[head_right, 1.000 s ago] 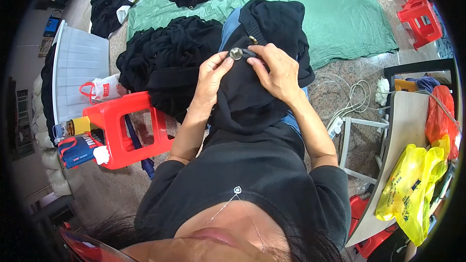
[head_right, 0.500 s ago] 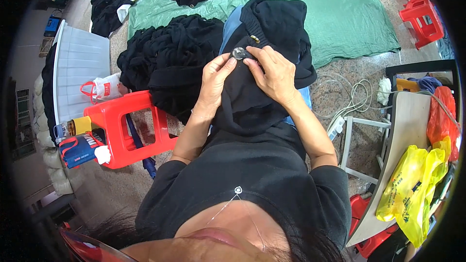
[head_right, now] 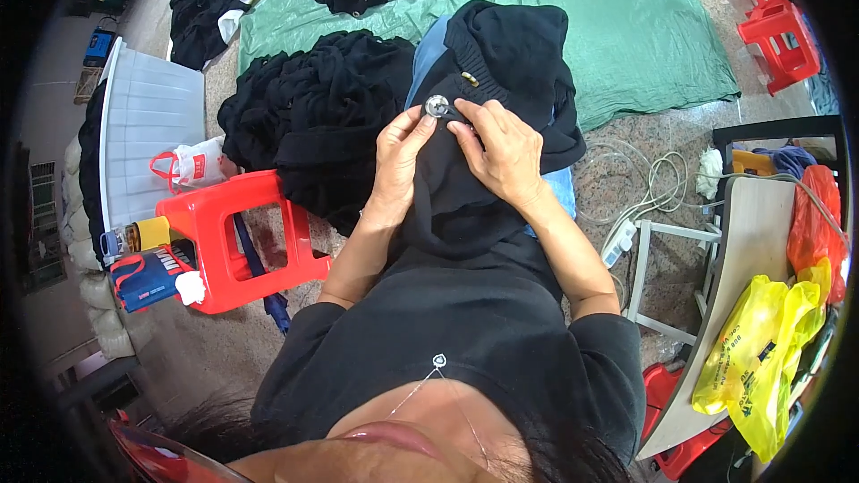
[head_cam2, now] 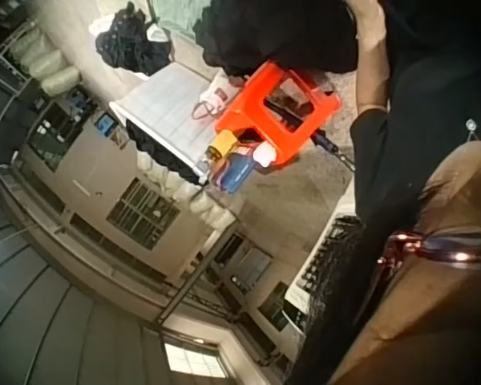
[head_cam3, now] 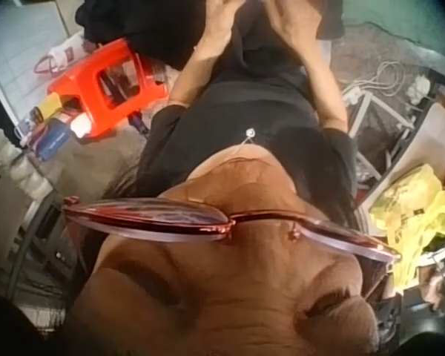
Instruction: Fastening gold buttons on black clothing items in a garment factory.
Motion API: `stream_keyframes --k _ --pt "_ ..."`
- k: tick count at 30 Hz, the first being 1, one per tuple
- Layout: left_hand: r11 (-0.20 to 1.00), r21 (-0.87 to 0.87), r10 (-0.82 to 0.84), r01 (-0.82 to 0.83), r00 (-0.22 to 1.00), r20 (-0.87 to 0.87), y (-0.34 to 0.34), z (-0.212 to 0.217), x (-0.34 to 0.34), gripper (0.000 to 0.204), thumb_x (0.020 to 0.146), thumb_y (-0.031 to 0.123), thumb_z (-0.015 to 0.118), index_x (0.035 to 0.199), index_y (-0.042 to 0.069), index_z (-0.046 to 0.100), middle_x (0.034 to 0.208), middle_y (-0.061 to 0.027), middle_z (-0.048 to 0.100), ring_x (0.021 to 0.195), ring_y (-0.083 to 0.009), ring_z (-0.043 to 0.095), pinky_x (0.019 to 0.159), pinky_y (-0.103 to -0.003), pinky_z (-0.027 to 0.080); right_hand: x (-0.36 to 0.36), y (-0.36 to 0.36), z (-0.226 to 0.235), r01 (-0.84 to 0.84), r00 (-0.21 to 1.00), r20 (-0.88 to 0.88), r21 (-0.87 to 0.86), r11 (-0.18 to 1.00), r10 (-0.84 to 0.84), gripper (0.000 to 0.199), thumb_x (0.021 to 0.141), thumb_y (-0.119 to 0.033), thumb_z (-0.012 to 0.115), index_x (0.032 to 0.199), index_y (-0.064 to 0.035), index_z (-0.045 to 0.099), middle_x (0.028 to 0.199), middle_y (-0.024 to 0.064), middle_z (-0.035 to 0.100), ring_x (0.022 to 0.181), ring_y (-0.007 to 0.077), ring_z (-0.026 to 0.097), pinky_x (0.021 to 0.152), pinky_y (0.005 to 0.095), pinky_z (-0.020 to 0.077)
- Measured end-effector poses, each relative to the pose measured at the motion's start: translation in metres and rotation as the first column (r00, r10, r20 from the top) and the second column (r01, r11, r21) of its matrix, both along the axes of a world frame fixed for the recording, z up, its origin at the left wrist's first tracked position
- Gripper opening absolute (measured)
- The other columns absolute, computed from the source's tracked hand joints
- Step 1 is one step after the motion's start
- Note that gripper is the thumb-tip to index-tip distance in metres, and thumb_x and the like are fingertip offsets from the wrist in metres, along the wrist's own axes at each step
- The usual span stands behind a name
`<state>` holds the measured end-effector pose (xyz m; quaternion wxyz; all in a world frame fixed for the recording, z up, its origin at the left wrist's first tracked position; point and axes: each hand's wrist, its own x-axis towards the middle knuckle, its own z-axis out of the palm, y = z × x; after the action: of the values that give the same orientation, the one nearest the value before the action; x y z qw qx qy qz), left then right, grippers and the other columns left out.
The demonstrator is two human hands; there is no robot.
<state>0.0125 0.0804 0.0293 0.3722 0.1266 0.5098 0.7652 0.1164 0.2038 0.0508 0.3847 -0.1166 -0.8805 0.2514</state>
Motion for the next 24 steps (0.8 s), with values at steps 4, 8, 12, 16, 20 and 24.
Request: stream_keyframes --k 4,8,12,16,20,24 --pt "1.000 0.015 0.015 -0.016 0.999 0.034 -0.001 -0.002 0.002 0.020 0.095 0.010 0.064 0.112 -0.001 0.066 0.100 0.0020 0.065 0.090 -0.0030 0.056 0.081 -0.017 0.043 0.001 -0.001 -0.002 0.027 1.000 0.004 0.019 0.999 -0.027 0.028 0.078 -0.005 0.077 0.104 -0.0027 0.067 0.074 0.0073 0.059 0.061 0.0212 0.059 0.056 0.0305 0.0463" --pt "0.999 0.032 0.019 -0.021 0.999 0.050 0.001 -0.004 0.004 0.020 0.095 0.009 0.064 0.112 -0.001 0.066 0.101 0.0017 0.065 0.090 -0.0035 0.057 0.082 -0.017 0.044 0.001 0.000 -0.003 0.036 0.999 0.017 0.039 0.999 -0.037 0.028 0.078 -0.010 0.077 0.104 -0.0049 0.067 0.075 0.0057 0.058 0.062 0.0212 0.059 0.056 0.0313 0.0466" --pt "1.000 0.019 0.018 -0.019 0.998 0.054 0.002 -0.005 0.005 0.019 0.096 0.008 0.063 0.112 -0.001 0.066 0.101 0.0013 0.066 0.090 -0.0038 0.058 0.082 -0.018 0.045 0.002 0.000 -0.004 0.040 0.999 0.032 0.050 0.998 -0.041 0.028 0.079 -0.015 0.076 0.104 -0.0068 0.067 0.075 0.0044 0.058 0.063 0.0212 0.059 0.057 0.0315 0.0470" --pt "0.999 0.029 0.026 -0.027 0.999 0.036 0.003 -0.006 0.008 0.019 0.095 0.007 0.063 0.112 -0.001 0.066 0.101 0.0011 0.066 0.091 -0.0040 0.058 0.082 -0.018 0.045 0.001 -0.001 -0.009 0.052 0.998 0.017 0.046 0.998 -0.053 0.029 0.079 -0.014 0.076 0.105 -0.0061 0.066 0.075 0.0049 0.058 0.062 0.0214 0.059 0.057 0.0316 0.0468" --pt "1.000 0.025 0.007 -0.008 1.000 0.024 0.003 -0.007 0.009 0.019 0.095 0.007 0.063 0.113 -0.001 0.066 0.101 0.0010 0.066 0.091 -0.0040 0.058 0.083 -0.018 0.045 -0.002 -0.003 -0.018 0.043 0.997 -0.057 -0.022 0.999 -0.044 0.029 0.078 -0.011 0.077 0.105 -0.0047 0.067 0.075 0.0062 0.059 0.062 0.0218 0.060 0.056 0.0312 0.0468" --pt "0.999 0.040 -0.005 0.000 0.993 0.116 0.001 -0.008 0.009 0.018 0.094 0.008 0.064 0.111 0.000 0.067 0.100 0.0023 0.065 0.089 -0.0027 0.057 0.082 -0.017 0.043 -0.003 -0.007 -0.020 0.022 0.995 -0.087 -0.223 0.975 -0.043 0.023 0.081 -0.006 0.074 0.103 -0.0019 0.068 0.078 0.0084 0.063 0.063 0.0198 0.062 0.057 0.0282 0.0478"
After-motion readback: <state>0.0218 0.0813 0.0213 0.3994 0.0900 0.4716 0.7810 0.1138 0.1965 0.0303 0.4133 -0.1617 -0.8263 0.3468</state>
